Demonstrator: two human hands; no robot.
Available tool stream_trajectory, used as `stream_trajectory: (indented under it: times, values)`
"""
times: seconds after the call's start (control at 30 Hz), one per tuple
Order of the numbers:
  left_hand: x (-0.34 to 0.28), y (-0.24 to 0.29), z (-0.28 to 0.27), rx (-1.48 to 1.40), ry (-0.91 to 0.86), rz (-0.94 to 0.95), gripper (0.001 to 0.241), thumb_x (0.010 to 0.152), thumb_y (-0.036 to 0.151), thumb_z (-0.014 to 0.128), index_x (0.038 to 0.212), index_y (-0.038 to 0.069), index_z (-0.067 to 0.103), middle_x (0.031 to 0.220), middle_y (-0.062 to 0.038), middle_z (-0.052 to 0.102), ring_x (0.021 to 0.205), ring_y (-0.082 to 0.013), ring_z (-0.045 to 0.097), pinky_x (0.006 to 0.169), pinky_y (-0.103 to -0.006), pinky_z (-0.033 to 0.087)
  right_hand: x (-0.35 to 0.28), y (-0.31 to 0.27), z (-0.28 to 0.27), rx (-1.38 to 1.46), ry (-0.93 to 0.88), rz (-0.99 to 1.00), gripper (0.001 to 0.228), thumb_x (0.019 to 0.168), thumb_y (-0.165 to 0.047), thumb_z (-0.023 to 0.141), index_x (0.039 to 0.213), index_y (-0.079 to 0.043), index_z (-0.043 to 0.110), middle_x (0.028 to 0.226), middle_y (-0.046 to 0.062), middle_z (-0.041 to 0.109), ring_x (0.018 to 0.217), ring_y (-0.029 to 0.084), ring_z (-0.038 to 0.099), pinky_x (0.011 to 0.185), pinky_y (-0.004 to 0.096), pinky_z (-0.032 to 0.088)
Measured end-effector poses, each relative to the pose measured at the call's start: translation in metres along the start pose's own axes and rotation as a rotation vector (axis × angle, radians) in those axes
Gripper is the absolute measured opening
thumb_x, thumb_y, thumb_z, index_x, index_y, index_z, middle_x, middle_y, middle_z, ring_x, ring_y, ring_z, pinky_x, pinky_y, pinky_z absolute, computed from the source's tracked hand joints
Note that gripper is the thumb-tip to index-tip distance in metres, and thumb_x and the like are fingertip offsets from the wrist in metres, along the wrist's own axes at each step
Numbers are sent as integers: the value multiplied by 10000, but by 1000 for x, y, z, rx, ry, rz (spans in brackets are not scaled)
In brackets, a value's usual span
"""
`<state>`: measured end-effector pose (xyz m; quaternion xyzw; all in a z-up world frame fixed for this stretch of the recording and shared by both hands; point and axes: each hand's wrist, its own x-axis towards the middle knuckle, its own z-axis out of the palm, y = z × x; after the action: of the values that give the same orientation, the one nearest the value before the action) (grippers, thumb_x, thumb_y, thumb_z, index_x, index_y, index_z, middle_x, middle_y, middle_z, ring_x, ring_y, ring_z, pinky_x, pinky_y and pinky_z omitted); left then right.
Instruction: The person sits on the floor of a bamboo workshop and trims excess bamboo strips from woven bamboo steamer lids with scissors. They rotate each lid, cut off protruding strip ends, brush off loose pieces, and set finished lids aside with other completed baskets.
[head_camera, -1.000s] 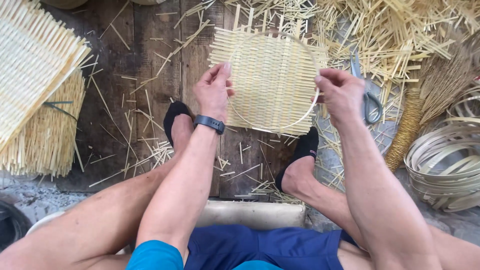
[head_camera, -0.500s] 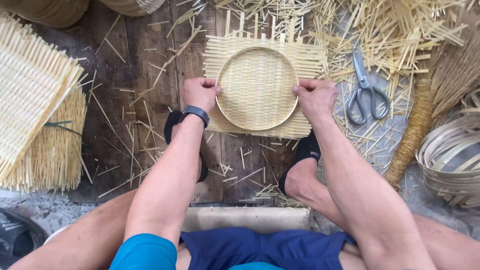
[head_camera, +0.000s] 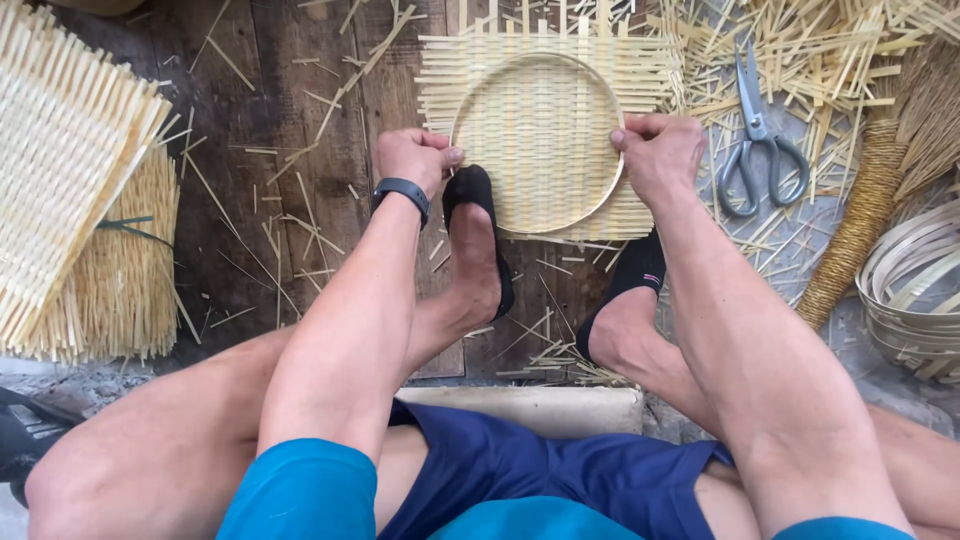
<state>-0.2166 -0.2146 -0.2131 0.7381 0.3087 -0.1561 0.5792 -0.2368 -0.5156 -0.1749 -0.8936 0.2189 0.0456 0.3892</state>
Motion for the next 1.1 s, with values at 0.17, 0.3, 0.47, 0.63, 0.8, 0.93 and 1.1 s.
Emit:
stream_trajectory:
  times: [0.17,0.3,0.47,0.63,0.8,0.93,1.1]
  values:
    - [6,-13,6,-81,25,22,179,716,-37,865,868,10,782,801,-92,778,680,-152,728,562,-291,602,21,17,3,-12,41,23,238,796,-145,876,1012,-68,812,853,92,777,748,126,715,732,256,562]
    - [-17,-5,1,4,52,19,172,731,-13,864,887,18,798,788,-87,781,667,-141,710,590,-257,581,6,33,-4,114,-121,69,224,836,-118,857,1029,-24,795,889,68,769,758,115,684,701,244,569]
    - [1,-7,-1,5,-17,-7,166,745,23,871,894,14,798,797,-78,792,661,-121,717,605,-263,589,20,26,-6,225,-176,80,215,837,-52,834,1046,-16,798,860,66,761,721,114,673,662,240,552]
    - [1,8,-4,137,-72,-29,180,732,33,880,888,6,794,804,-94,788,679,-141,748,634,-285,623,10,13,-11,32,-119,-155,296,807,-103,860,1070,13,786,957,108,756,869,175,693,798,301,560]
    - [14,54,24,666,27,637,234,859,228,823,1066,125,792,1087,-112,727,1038,-298,651,942,-433,538,-59,-63,24,-376,-195,-661,810,835,-378,828,1416,85,507,1426,293,483,1366,439,443,1161,522,356]
    - [58,46,69,541,6,1175,258,956,400,739,1147,236,795,1204,-49,685,1150,-303,543,959,-456,439,-70,-35,79,-726,-344,-1016,922,859,-558,667,1488,75,437,1532,327,349,1444,501,295,1183,645,223]
    - [63,32,81,438,-82,881,199,968,437,717,1085,304,808,1112,92,698,1074,-196,578,963,-385,491,-75,-14,90,-868,-133,-1150,809,963,-546,599,1530,21,488,1582,283,361,1494,474,273,1207,695,179]
